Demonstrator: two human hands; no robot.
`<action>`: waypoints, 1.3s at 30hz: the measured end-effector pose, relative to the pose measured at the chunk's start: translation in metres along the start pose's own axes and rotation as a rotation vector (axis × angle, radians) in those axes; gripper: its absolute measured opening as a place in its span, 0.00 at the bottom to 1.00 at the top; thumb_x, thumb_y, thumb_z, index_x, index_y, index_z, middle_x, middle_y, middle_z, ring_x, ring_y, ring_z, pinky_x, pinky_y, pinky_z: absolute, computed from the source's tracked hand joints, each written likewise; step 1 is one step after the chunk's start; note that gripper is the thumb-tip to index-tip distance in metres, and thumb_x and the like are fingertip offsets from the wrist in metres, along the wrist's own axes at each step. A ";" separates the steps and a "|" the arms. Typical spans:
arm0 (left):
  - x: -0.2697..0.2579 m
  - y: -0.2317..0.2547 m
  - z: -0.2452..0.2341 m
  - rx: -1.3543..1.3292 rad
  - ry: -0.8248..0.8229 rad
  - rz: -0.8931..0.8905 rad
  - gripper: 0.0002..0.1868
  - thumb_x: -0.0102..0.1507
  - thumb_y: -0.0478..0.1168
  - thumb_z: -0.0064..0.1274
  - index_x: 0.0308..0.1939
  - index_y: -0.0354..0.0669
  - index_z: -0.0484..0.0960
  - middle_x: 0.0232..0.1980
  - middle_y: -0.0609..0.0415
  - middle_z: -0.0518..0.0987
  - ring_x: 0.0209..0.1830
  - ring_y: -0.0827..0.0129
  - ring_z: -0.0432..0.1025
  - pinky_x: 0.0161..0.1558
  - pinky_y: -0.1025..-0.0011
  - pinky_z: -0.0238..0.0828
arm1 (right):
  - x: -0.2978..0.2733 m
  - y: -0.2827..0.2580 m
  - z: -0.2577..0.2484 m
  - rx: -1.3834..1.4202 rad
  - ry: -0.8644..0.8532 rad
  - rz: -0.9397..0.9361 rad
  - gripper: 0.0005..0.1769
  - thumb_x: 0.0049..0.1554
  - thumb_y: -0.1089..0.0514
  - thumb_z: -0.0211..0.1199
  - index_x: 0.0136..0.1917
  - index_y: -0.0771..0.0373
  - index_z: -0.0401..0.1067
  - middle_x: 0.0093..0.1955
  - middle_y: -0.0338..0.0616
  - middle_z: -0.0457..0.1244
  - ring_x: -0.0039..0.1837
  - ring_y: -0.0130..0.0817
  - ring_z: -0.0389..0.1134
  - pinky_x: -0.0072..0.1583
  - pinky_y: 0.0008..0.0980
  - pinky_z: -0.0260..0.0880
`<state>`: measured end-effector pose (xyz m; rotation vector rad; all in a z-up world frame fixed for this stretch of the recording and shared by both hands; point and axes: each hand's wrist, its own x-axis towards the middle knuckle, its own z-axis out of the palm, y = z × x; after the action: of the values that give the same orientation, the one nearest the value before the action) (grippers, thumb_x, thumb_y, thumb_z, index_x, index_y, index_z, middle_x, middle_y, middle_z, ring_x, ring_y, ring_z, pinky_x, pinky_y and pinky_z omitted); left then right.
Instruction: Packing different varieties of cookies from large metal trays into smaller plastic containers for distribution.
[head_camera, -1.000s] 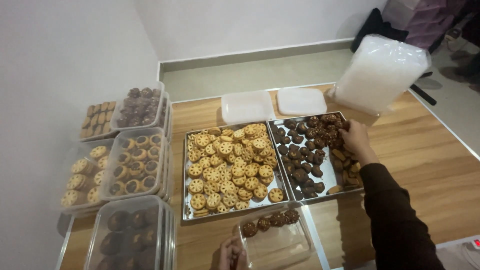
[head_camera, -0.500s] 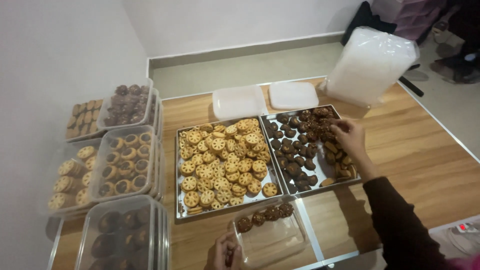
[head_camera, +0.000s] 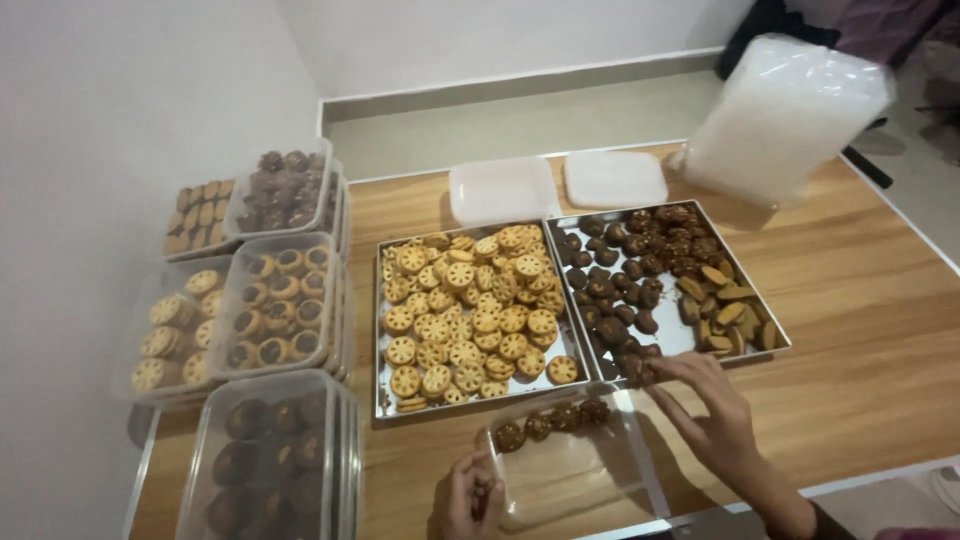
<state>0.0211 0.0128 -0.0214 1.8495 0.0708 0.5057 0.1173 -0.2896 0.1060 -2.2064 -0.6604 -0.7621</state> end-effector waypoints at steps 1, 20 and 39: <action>-0.004 -0.004 0.003 0.005 0.006 -0.005 0.17 0.60 0.47 0.60 0.50 0.48 0.84 0.20 0.70 0.75 0.12 0.85 0.60 0.15 0.84 0.56 | -0.005 -0.004 0.003 0.007 -0.005 -0.001 0.18 0.55 0.61 0.69 0.59 0.63 0.75 0.56 0.44 0.70 0.58 0.37 0.70 0.63 0.36 0.70; -0.003 0.025 0.002 0.007 0.057 -0.314 0.20 0.53 0.43 0.64 0.50 0.53 0.88 0.23 0.67 0.79 0.17 0.83 0.70 0.22 0.87 0.69 | -0.042 -0.034 0.111 0.203 -0.523 -0.264 0.12 0.60 0.54 0.67 0.55 0.60 0.74 0.50 0.41 0.69 0.46 0.39 0.65 0.47 0.37 0.64; -0.044 -0.055 0.035 -0.305 0.027 -0.368 0.24 0.54 0.32 0.64 0.56 0.43 0.85 0.21 0.57 0.74 0.21 0.79 0.69 0.30 0.85 0.68 | -0.061 -0.021 0.121 0.115 -0.633 -0.221 0.16 0.67 0.51 0.52 0.58 0.62 0.72 0.55 0.46 0.66 0.50 0.41 0.63 0.51 0.36 0.63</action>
<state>0.0056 -0.0126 -0.0945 1.4870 0.3279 0.2658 0.1006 -0.2001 0.0032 -2.2858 -1.2360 -0.0981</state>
